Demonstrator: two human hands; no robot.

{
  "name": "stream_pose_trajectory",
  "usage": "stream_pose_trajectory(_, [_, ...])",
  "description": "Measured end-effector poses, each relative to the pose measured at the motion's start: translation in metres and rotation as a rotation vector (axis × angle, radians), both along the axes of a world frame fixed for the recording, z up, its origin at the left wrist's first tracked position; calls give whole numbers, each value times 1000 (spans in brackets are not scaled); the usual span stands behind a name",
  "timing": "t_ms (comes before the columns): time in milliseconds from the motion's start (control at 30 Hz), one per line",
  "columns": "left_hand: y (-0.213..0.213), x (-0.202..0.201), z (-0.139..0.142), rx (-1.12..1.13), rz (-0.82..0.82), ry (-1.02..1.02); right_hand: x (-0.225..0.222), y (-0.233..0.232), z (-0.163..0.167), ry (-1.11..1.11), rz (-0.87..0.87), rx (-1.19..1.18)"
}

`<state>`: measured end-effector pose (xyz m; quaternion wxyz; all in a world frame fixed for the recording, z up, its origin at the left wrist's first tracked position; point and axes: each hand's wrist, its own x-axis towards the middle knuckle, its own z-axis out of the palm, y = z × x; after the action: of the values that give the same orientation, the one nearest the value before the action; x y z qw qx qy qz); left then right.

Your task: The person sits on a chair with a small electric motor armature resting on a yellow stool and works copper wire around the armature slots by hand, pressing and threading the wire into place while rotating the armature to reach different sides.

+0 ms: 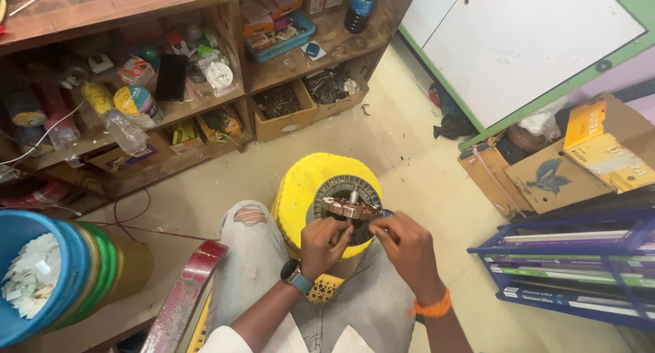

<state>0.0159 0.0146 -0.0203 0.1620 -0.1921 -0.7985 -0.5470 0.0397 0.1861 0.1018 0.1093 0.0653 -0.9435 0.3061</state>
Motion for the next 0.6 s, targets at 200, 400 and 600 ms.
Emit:
stream_pose_trajectory(200, [16, 9, 1, 232, 105, -209, -54, -5, -9, -17, 89, -82])
stream_pose_trajectory(400, [17, 8, 11, 141, 161, -326, -73, -2, -28, -205, -14, -66])
stream_pose_trajectory(600, [3, -11, 26, -111, -9, 336, -57, 20, -28, -291, -164, -192])
